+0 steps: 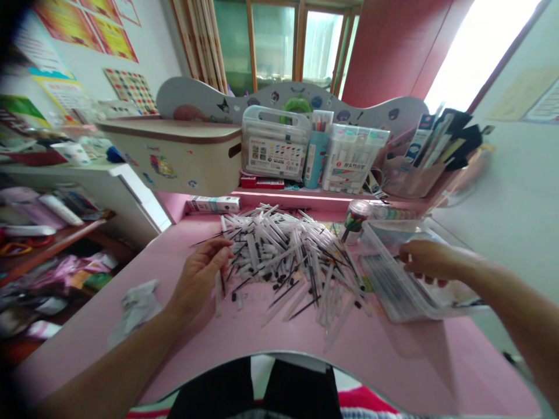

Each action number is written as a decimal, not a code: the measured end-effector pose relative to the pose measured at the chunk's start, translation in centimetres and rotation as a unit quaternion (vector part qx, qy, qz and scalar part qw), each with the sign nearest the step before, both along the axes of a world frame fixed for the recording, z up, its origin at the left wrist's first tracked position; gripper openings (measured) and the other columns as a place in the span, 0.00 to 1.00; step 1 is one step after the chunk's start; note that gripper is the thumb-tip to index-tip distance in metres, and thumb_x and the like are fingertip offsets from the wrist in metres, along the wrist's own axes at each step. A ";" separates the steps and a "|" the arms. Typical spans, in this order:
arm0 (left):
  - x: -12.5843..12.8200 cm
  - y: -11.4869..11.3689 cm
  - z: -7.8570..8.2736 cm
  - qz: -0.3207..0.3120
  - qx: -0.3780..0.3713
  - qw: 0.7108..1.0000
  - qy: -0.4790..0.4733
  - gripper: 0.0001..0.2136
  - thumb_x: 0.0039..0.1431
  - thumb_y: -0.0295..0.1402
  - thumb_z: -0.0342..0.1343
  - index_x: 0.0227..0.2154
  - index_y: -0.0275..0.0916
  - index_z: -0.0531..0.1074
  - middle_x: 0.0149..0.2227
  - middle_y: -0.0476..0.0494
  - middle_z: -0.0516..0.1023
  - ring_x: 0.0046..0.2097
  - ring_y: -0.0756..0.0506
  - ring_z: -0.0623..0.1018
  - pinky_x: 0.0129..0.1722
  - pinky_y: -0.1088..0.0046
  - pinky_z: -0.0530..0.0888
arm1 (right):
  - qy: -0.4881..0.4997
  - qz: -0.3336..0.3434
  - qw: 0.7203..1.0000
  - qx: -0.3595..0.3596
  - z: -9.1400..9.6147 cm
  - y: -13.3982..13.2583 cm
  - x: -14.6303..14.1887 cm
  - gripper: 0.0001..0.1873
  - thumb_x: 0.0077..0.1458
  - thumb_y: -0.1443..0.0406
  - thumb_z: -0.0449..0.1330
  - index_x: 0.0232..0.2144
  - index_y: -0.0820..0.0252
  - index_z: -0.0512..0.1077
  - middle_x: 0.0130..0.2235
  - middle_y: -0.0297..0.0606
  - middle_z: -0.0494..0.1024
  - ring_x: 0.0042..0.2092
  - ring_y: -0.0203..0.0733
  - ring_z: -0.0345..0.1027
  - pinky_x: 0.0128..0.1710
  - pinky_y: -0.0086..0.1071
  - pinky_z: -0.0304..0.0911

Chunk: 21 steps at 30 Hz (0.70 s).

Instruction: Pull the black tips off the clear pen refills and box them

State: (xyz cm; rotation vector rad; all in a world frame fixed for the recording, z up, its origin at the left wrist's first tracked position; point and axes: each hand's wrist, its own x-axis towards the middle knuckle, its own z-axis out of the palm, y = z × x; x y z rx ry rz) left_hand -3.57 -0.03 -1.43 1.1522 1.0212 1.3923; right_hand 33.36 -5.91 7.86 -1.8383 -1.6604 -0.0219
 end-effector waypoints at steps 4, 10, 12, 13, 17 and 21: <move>0.2 0.2 -0.5 0.016 -0.014 1.000 -0.004 0.09 0.56 0.37 0.62 0.38 0.41 0.76 0.29 0.53 0.73 0.26 0.55 0.67 0.24 0.82 0.63 | -0.036 0.033 0.999 0.007 2.1 -0.6 -2.4 0.15 0.59 0.56 0.58 0.27 0.58 0.76 0.24 0.41 0.75 0.28 0.42 0.71 0.26 0.32 0.62; -0.1 0.6 0.0 0.027 -0.010 0.999 0.034 0.09 0.52 0.37 0.63 0.33 0.39 0.76 0.26 0.53 0.72 0.24 0.54 0.65 0.23 0.79 0.62 | -0.118 0.204 0.967 -0.094 2.8 -1.0 -6.5 0.10 0.59 0.58 0.57 0.36 0.51 0.77 0.31 0.37 0.79 0.29 0.40 0.70 0.29 0.33 0.59; -0.2 0.7 0.4 0.038 0.004 0.998 0.049 0.08 0.50 0.36 0.63 0.32 0.38 0.75 0.25 0.53 0.71 0.24 0.53 0.65 0.23 0.78 0.62 | -0.123 0.257 0.948 -0.140 1.4 -0.4 -8.8 0.07 0.58 0.62 0.57 0.34 0.52 0.76 0.30 0.36 0.79 0.31 0.41 0.71 0.30 0.32 0.58; -0.3 0.8 0.6 0.046 0.012 0.997 0.055 0.08 0.50 0.36 0.63 0.31 0.38 0.75 0.25 0.53 0.71 0.24 0.53 0.65 0.24 0.78 0.63 | -0.120 0.268 0.943 -0.157 0.5 0.2 -9.8 0.07 0.58 0.64 0.57 0.32 0.53 0.76 0.30 0.36 0.78 0.31 0.41 0.70 0.31 0.32 0.57; -0.5 1.0 0.7 0.067 0.032 0.995 0.070 0.06 0.50 0.35 0.62 0.30 0.38 0.76 0.26 0.51 0.72 0.27 0.51 0.68 0.29 0.75 0.66 | -0.114 0.255 0.947 -0.160 -3.1 3.1 -11.4 0.13 0.56 0.73 0.52 0.30 0.57 0.75 0.33 0.37 0.79 0.35 0.41 0.70 0.37 0.32 0.59; -0.5 1.1 0.5 0.065 0.026 0.995 0.067 0.07 0.50 0.35 0.62 0.30 0.38 0.76 0.26 0.51 0.73 0.27 0.51 0.68 0.29 0.75 0.65 | -0.126 0.189 0.963 -0.145 -5.6 5.3 -10.5 0.18 0.52 0.79 0.49 0.35 0.60 0.76 0.40 0.41 0.77 0.43 0.42 0.70 0.45 0.32 0.60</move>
